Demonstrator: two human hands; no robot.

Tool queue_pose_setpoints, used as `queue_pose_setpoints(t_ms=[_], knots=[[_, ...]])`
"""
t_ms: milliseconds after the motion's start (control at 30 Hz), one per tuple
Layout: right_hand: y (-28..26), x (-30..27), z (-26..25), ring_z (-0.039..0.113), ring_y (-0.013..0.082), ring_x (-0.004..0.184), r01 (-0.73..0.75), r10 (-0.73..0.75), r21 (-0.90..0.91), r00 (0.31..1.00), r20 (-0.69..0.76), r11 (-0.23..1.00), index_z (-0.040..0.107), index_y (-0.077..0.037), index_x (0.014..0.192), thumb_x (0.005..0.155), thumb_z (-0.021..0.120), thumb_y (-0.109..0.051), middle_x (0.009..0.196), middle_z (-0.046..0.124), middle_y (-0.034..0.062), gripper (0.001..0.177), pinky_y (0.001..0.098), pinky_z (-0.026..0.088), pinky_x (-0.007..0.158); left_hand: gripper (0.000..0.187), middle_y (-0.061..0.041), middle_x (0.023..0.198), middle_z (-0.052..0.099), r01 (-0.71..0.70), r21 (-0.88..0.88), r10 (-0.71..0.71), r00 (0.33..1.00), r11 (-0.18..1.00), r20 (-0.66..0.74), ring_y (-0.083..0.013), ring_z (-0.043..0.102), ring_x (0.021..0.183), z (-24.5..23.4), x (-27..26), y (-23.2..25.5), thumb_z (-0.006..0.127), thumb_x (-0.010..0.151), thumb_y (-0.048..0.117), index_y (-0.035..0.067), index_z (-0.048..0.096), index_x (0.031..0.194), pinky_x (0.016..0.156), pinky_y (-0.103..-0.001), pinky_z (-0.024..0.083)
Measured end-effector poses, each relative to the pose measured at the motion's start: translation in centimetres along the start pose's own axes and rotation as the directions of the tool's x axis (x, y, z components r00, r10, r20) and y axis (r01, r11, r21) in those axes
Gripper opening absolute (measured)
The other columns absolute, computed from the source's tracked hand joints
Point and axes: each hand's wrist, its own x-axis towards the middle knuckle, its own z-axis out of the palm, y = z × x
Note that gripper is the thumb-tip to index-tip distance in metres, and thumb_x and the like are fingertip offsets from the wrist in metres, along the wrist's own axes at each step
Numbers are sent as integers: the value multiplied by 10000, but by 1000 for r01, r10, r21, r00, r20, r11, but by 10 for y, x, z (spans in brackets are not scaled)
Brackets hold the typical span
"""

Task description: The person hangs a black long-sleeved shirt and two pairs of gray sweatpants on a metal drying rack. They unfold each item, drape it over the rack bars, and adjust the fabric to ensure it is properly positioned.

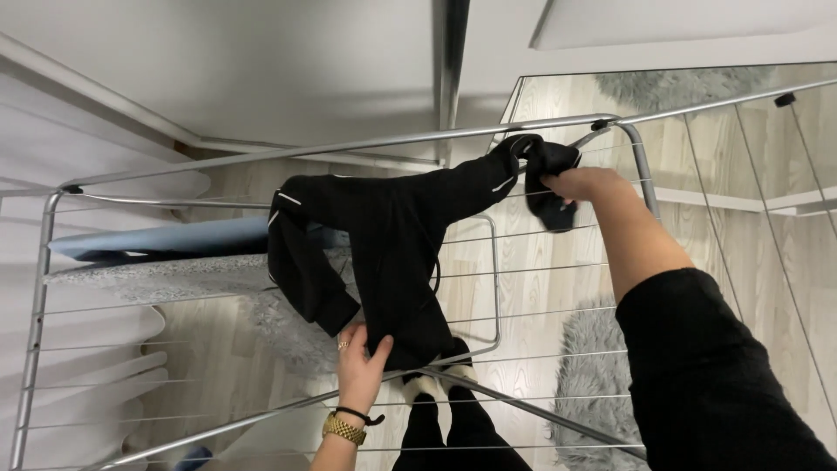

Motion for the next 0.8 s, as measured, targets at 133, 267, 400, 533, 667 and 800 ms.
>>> queue_pose_setpoints(t_ms=[133,267,400,533,667,800], knots=[[-21,-59,-23,586,190,1290,-96,64,148,976,207,984,567,-163,1454,921,472,-611,1363,700,14,702,424,447,1083,365,-27,1237,580,-15,-7,14,1000,1000,-12,-196,599,1023,0,-3,-1,685,865,415,135,688,1100,871,-353,503],[-7,-25,-13,617,286,1180,13,-26,104,991,129,994,607,-96,1364,930,492,-613,1263,695,102,685,421,486,1011,384,-7,1261,570,24,-3,-24,1000,1000,3,-184,605,1041,-2,-4,6,675,866,436,161,683,1134,886,-352,514],[5,-26,-13,517,346,1383,167,-167,91,986,-9,982,573,-155,1468,963,491,-582,1465,598,112,667,477,390,1145,390,-12,1287,580,22,12,-22,1000,1000,0,-191,607,1091,0,-4,5,674,863,434,167,687,1146,902,-371,521],[15,-29,-23,684,370,1091,263,-261,-35,913,-315,964,787,-131,1094,994,521,-589,1097,770,145,539,463,518,887,409,-10,1287,585,31,20,-31,1000,999,-2,-181,609,965,-1,-5,7,677,859,432,157,686,1161,824,-358,519],[3,-35,-17,556,244,672,522,-366,40,648,-668,852,562,-125,729,1046,613,-532,637,572,24,518,379,428,663,366,-12,1261,614,12,-27,-13,999,1000,-34,-194,621,1112,-2,-7,12,703,852,389,151,711,1130,941,-361,514],[-23,-43,-14,515,272,1320,830,-622,120,496,-606,545,726,-146,1233,1062,492,-408,1306,701,33,391,416,379,1117,301,-41,1117,716,95,-397,-122,991,913,-45,-176,652,1071,-14,-24,35,685,880,199,90,701,1159,985,-307,497]])
